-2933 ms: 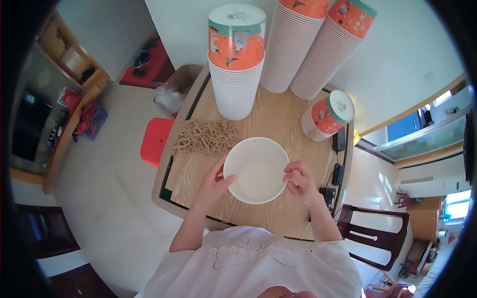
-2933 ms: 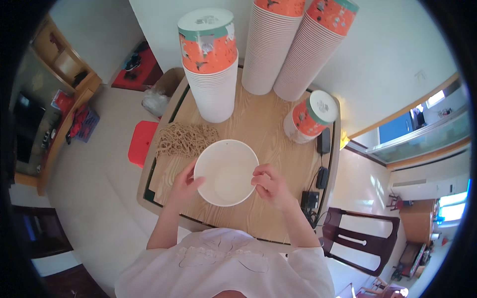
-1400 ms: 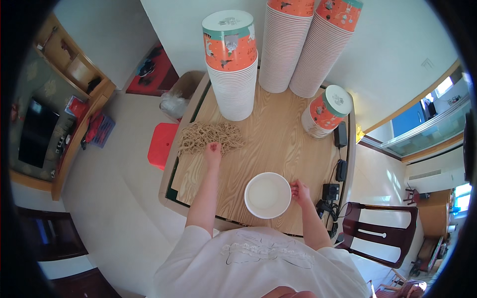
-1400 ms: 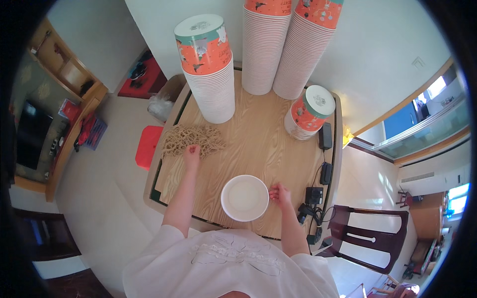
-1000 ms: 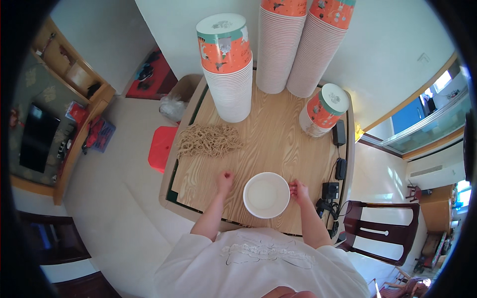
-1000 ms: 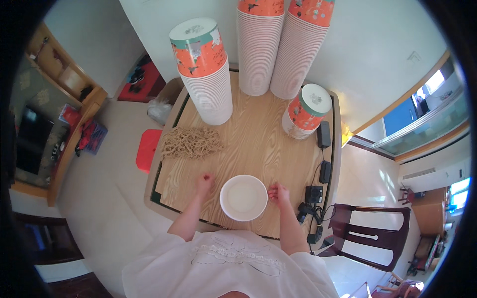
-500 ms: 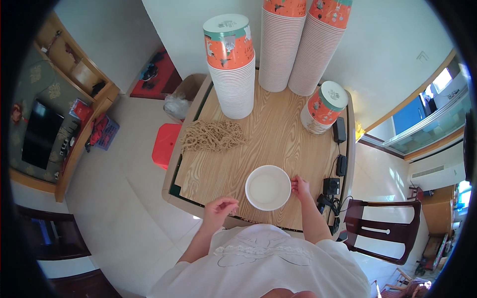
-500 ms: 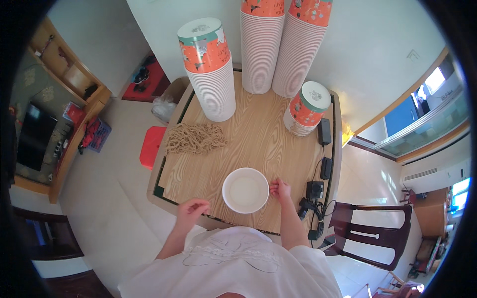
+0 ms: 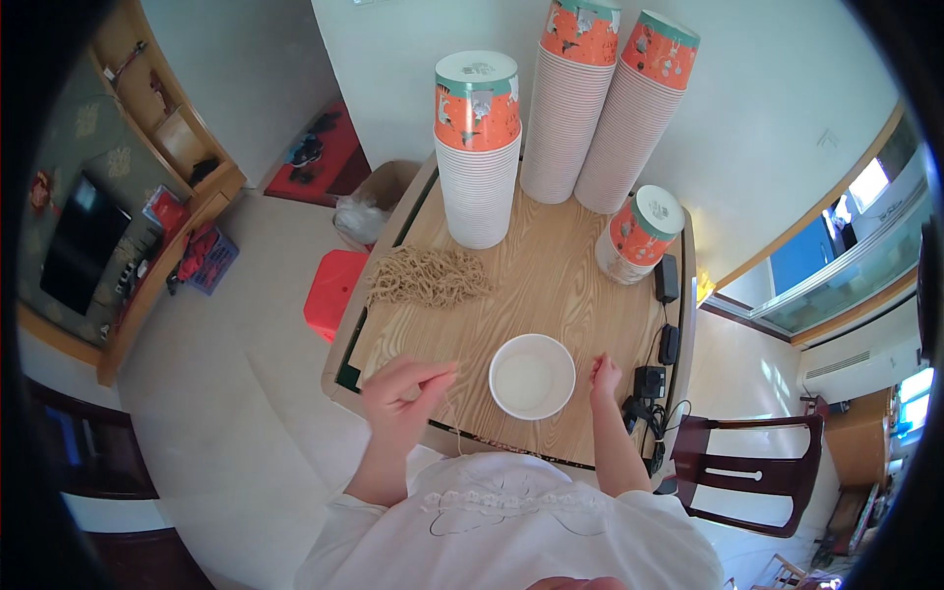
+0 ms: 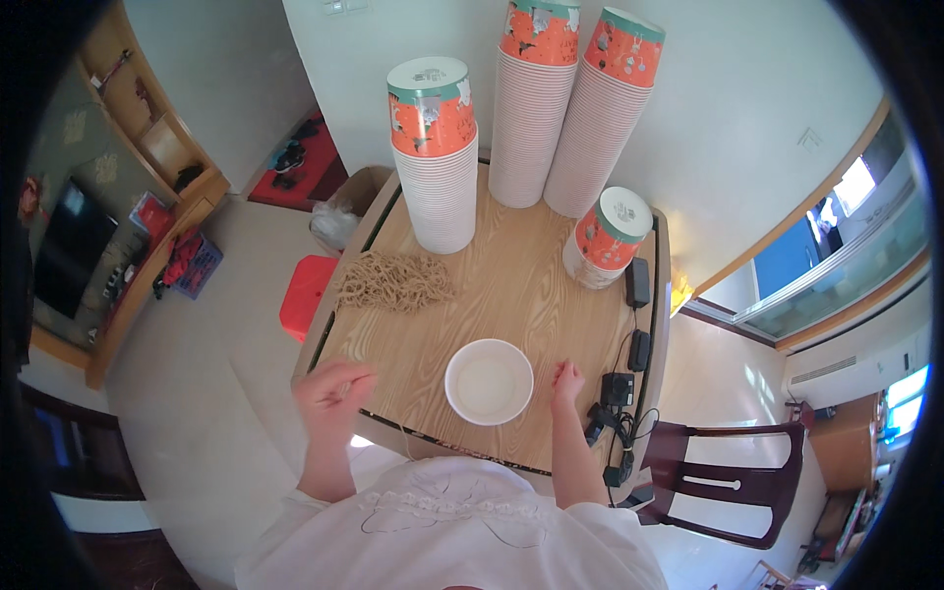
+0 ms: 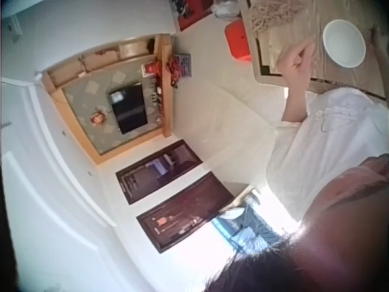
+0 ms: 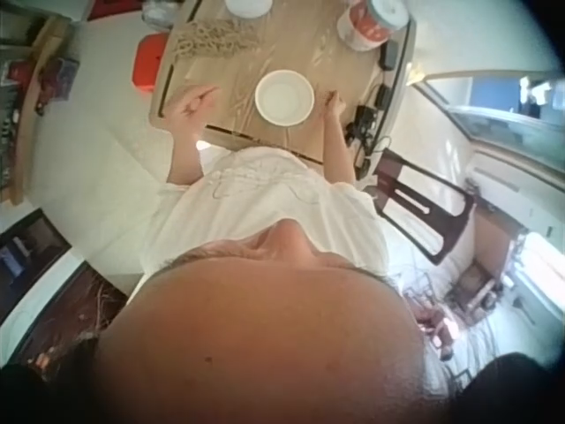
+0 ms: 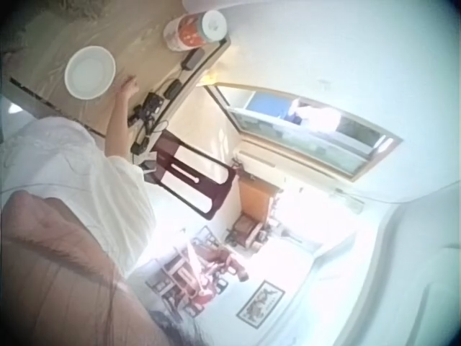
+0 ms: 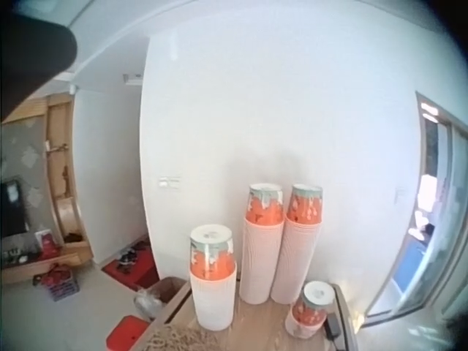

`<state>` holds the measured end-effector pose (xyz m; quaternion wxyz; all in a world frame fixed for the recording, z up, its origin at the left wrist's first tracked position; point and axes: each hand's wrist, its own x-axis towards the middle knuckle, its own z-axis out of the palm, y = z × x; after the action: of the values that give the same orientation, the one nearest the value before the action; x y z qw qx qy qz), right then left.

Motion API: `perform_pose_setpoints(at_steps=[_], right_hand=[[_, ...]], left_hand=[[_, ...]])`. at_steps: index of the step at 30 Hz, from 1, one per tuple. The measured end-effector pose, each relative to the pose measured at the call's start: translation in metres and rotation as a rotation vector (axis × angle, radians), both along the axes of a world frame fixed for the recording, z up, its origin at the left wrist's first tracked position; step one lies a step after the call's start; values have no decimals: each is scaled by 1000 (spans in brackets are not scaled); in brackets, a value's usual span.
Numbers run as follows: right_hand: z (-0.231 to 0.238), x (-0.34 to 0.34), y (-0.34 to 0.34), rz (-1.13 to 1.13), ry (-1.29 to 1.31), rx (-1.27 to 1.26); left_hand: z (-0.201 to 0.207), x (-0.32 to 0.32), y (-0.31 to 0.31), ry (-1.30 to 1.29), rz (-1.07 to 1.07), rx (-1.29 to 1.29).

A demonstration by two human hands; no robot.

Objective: Tying rubber bands around a white paper cup and organizing decorative containers.

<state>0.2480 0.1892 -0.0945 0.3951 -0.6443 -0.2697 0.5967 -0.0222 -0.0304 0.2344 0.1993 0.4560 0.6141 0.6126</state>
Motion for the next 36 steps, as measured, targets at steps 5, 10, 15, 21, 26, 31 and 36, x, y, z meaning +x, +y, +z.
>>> perform_pose_setpoints(at_steps=[5,10,15,21,26,31,36], right_hand=[[179,-71,-18,352,221,470],[264,-104,-75,938,208,700],[256,-103,-91,1048,149,768],[229,-99,-90,807,217,655],[233,-92,-92,781,44,668],[233,-91,-96,768,-34,709],[232,-95,-96,550,148,537]], left_hand=[[-61,18,21,485,204,-98],[-80,28,25,-61,-127,-145],[-74,31,31,-96,-184,-149],[-98,46,44,-239,-230,-125],[-88,50,46,-385,-227,-147],[-86,49,46,-7,-121,-151],[-87,49,45,25,-26,-107]])
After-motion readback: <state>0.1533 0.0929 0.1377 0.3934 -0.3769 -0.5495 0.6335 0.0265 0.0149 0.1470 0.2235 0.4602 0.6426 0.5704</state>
